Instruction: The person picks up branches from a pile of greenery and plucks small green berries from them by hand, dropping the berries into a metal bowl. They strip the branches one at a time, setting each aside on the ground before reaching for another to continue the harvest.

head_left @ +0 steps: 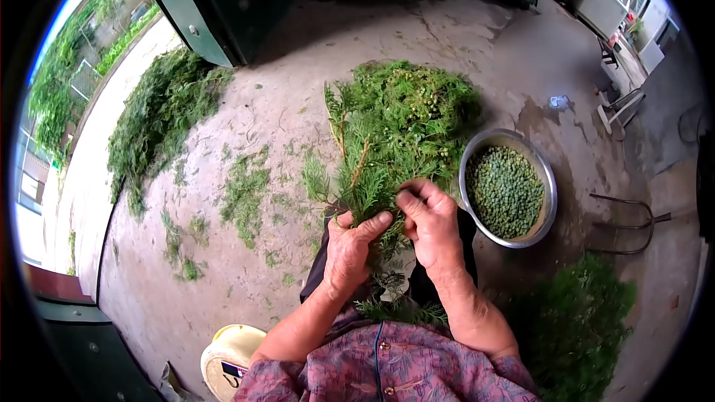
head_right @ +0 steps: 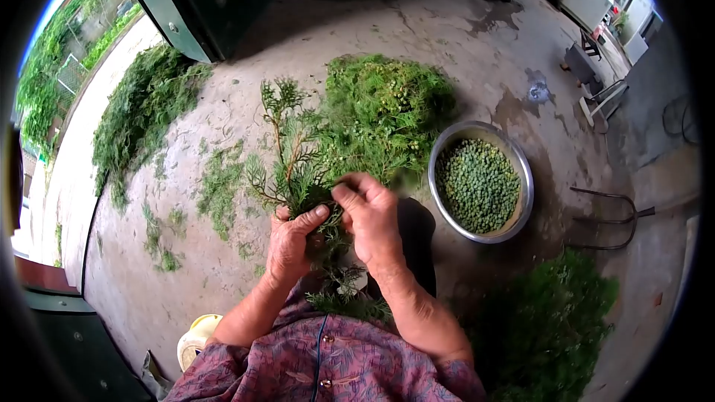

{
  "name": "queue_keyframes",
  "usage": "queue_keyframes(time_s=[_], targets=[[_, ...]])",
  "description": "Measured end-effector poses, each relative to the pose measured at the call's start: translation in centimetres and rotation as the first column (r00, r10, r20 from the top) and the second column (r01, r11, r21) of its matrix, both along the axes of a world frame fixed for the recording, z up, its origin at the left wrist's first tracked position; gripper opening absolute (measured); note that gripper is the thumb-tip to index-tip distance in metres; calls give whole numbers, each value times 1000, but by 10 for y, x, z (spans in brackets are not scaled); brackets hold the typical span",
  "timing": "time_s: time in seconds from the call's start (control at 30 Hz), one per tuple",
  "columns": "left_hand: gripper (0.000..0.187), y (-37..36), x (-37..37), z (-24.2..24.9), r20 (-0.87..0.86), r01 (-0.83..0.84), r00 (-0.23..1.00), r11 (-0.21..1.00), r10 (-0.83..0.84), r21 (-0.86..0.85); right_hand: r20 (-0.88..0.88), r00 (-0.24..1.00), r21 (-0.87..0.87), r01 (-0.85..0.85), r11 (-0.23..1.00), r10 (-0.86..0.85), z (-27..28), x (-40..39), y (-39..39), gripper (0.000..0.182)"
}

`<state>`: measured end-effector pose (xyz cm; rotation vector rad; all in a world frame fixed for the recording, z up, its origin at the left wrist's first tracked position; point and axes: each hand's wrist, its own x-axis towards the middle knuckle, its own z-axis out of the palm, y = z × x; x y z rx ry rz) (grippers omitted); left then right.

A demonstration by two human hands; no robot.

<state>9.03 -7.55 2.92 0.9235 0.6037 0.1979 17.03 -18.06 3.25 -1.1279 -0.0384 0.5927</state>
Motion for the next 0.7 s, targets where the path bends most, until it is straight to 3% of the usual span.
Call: queue_keyframes(time_s=[0.1,0.17,0.27,0.3,0.33,0.37,0.4,0.43,0.53,0.57,0.6,0.7], targets=[[14,3,4,8,19,-114,993,990,117,-87,-157,956,242,282,929,-249,-13,31,-23,8],[16,12,6,7,-20,-239,971,968,238,-74,-168,951,244,294,924,-258,-17,42,-43,4],[24,33,7,12,154,-169,971,979,185,-111,-254,926,161,326,932,-280,-38,62,-84,10],[26,39,10,14,202,-159,962,977,186,-144,-298,889,155,405,901,-348,-45,74,-99,11],[27,46,12,12,247,-143,951,974,185,-178,-455,797,221,533,817,-397,-43,91,-114,18],[27,52,15,14,284,-121,942,971,178,-207,-456,774,361,612,704,-439,-46,113,-134,24],[28,58,17,15,324,-98,930,967,172,-234,-314,795,421,607,674,-519,-41,124,-154,29],[29,67,21,10,354,-67,918,952,176,-298,-39,872,296,477,828,-488,-73,145,-189,32],[24,76,25,18,546,0,823,962,154,-272,-392,618,61,757,651,-682,-51,133,-171,26],[20,83,27,10,636,55,759,961,137,-272,-239,759,88,639,764,-606,-55,119,-158,22],[19,85,29,11,674,82,728,959,128,-271,-83,904,182,428,885,-420,-43,101,-138,17],[18,85,29,12,700,60,695,957,164,-284,-17,1000,106,-21,994,23,-21,57,-87,23]])
